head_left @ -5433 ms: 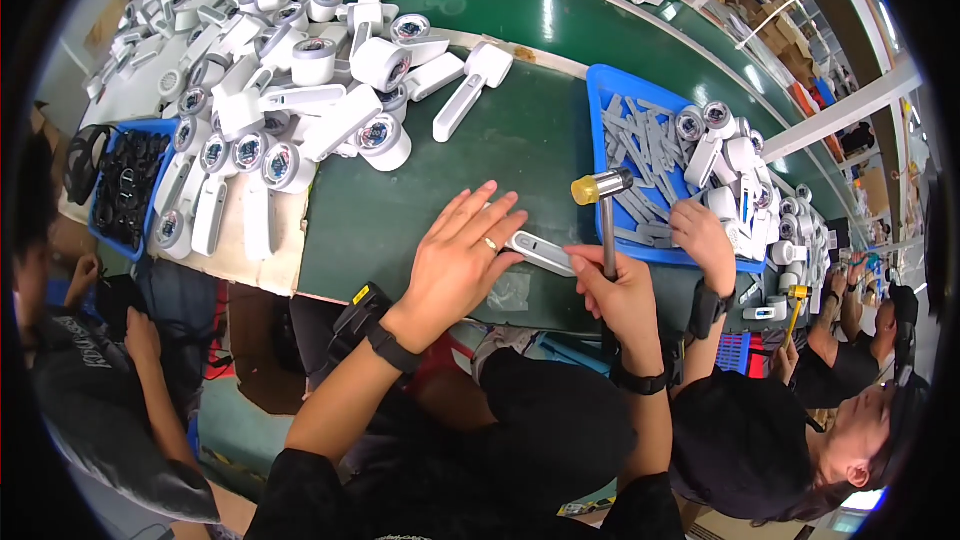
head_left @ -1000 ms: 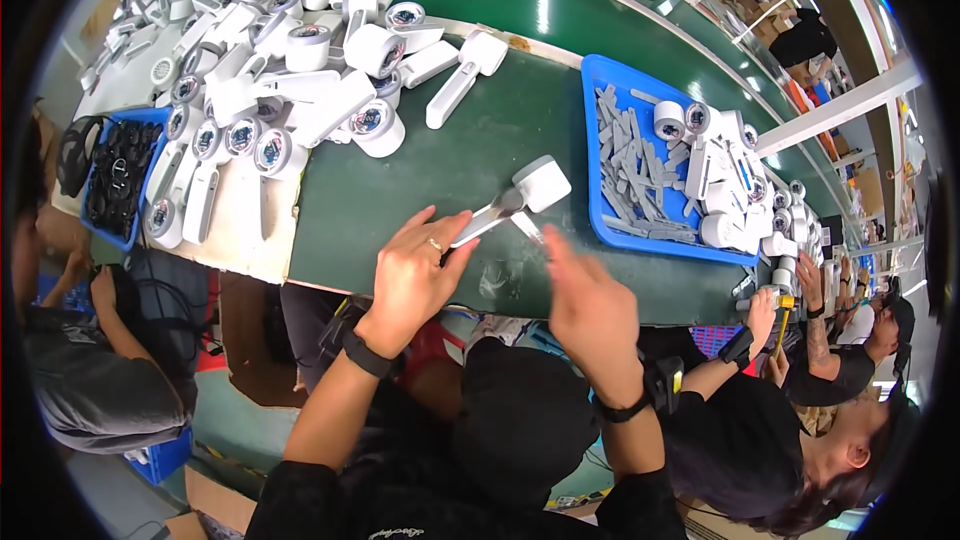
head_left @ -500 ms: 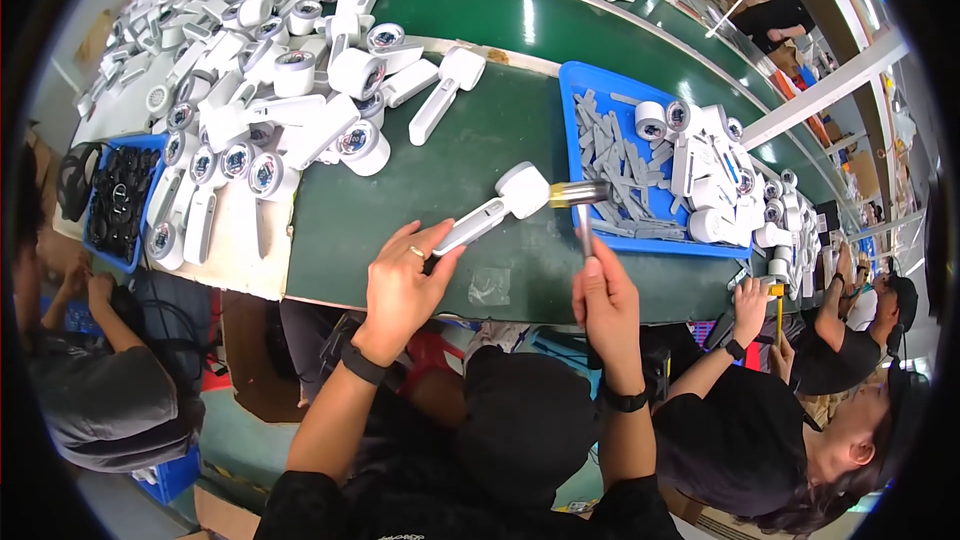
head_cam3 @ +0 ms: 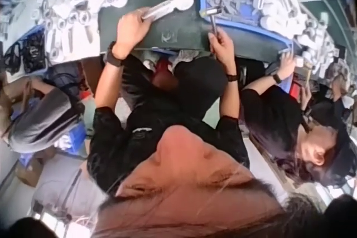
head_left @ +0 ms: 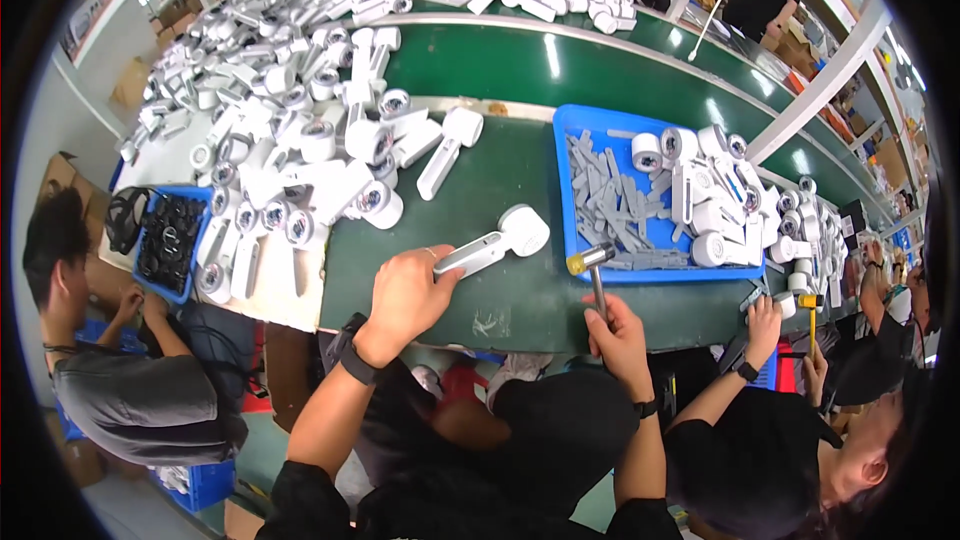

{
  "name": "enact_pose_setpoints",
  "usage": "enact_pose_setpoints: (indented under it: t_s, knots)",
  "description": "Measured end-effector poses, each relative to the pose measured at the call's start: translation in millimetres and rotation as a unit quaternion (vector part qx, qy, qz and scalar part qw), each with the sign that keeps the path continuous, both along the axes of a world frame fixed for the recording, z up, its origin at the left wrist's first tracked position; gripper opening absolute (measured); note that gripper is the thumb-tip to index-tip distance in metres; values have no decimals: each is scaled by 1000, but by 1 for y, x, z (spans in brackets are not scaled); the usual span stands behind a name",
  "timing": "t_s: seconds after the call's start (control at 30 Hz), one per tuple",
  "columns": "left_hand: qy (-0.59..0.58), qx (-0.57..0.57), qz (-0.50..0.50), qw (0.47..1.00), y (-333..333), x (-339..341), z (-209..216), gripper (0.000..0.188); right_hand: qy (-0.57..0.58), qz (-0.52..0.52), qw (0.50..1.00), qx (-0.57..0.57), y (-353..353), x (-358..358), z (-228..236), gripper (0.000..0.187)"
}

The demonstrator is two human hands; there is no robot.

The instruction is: Assemble plastic components by inserting metal pins and tapping them into place using a small hammer.

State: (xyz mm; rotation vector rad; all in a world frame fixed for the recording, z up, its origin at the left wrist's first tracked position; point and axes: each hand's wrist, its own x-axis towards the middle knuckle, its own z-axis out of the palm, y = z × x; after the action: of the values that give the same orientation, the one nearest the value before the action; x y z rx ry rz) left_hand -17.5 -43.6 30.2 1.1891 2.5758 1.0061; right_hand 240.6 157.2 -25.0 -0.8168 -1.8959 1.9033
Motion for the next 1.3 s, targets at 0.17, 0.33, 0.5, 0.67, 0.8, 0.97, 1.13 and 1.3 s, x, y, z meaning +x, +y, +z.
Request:
enact_pose_setpoints:
  t_s: [0.17, 0.33, 0.5, 0.67, 0.8, 0.97, 1.13, 1.3]
  knots:
    - [113, -19, 43, 992, 54, -55, 67, 38, -31, 8, 999, 11, 3, 4, 9, 24]
    - [185, -109, 122, 969, 126, -186, 110, 39, -25, 10, 1000, -12, 7, 3, -4, 24]
    - [193, -189, 183, 945, 106, -282, 118, 38, -13, 4, 1000, 9, 15, 12, -9, 23]
    - [225, -162, 204, 939, 28, -295, 126, 37, -28, -3, 999, 16, 18, 9, -4, 24]
    - [182, -210, 256, 926, -12, -308, 119, 36, -23, -4, 1000, -14, 20, 8, -10, 24]
    - [205, -262, 268, 904, -20, -320, 86, 32, -10, 3, 1000, -11, 18, 6, -16, 24]
    - [242, -286, 203, 905, 1, -343, 70, 23, -9, -41, 999, -15, 17, 15, -15, 27]
    - [279, -264, 151, 911, -61, -387, 62, 32, -26, 28, 999, 11, 15, -6, -4, 33]
